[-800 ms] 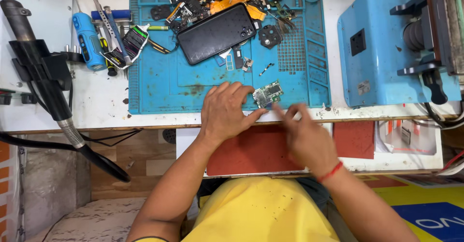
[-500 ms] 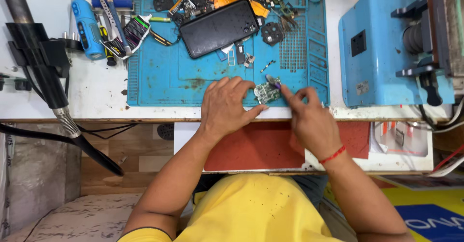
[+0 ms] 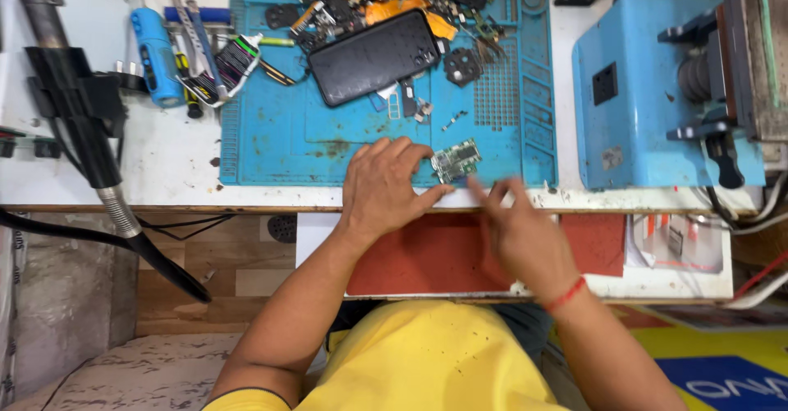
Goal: The person uses a purple tool to scrape and clean the surface of a small green circuit board held in their left hand. They repeatedly rub the tool across the board's components and edges while working at a cluttered desk.
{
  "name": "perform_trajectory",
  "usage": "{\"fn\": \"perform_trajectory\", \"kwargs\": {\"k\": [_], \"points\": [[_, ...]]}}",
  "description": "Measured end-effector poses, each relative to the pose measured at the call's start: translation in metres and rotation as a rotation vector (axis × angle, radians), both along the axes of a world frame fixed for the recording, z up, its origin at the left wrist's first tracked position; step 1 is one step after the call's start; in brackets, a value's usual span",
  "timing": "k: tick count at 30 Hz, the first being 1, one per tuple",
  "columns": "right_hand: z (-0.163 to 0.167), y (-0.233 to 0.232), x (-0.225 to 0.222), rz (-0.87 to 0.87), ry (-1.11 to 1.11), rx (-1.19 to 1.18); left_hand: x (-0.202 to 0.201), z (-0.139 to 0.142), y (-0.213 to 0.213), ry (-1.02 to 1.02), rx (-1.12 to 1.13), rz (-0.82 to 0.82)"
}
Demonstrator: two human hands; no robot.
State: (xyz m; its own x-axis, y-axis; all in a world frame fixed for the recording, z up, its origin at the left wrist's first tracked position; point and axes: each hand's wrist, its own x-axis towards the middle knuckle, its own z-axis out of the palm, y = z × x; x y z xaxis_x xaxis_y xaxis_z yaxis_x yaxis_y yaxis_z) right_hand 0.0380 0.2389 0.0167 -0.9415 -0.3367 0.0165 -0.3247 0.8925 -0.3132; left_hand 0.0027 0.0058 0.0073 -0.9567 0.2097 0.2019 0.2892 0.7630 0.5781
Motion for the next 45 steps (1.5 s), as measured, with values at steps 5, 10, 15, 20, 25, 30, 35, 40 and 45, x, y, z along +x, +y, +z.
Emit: {"fn": "perform_trajectory", "kwargs": {"k": [5,10,15,20,25,30,35,40,45], "points": [[0.008,-0.001,-0.002,-0.037,0.067,-0.113,0.000,0.001,0.004,0.019,-0.010,-0.008],[0.016,0.003,-0.006,-0.033,-0.020,-0.047,-0.004,0.003,0.010,0.135,-0.041,-0.044],[0.005,0.014,0.003,0.060,-0.063,-0.051,0.001,-0.002,0.016,0.152,-0.049,-0.041],[-0.005,0.022,0.004,-0.030,0.010,-0.043,0.002,-0.008,0.021,0.179,-0.068,-0.028],[-0.007,0.024,0.006,-0.080,0.000,-0.079,0.002,-0.012,0.025,0.162,-0.056,-0.034],[-0.008,0.027,0.009,0.008,-0.087,-0.115,0.005,-0.013,0.027,0.164,-0.046,-0.030],[-0.016,0.032,0.010,0.084,-0.051,-0.089,0.003,-0.015,0.030,0.086,-0.027,-0.016],[-0.014,0.039,0.016,-0.003,-0.063,-0.002,0.004,-0.019,0.031,0.105,0.004,-0.035],[-0.006,0.026,0.007,-0.003,-0.059,-0.002,0.007,-0.021,0.029,0.138,0.009,-0.035]]}}
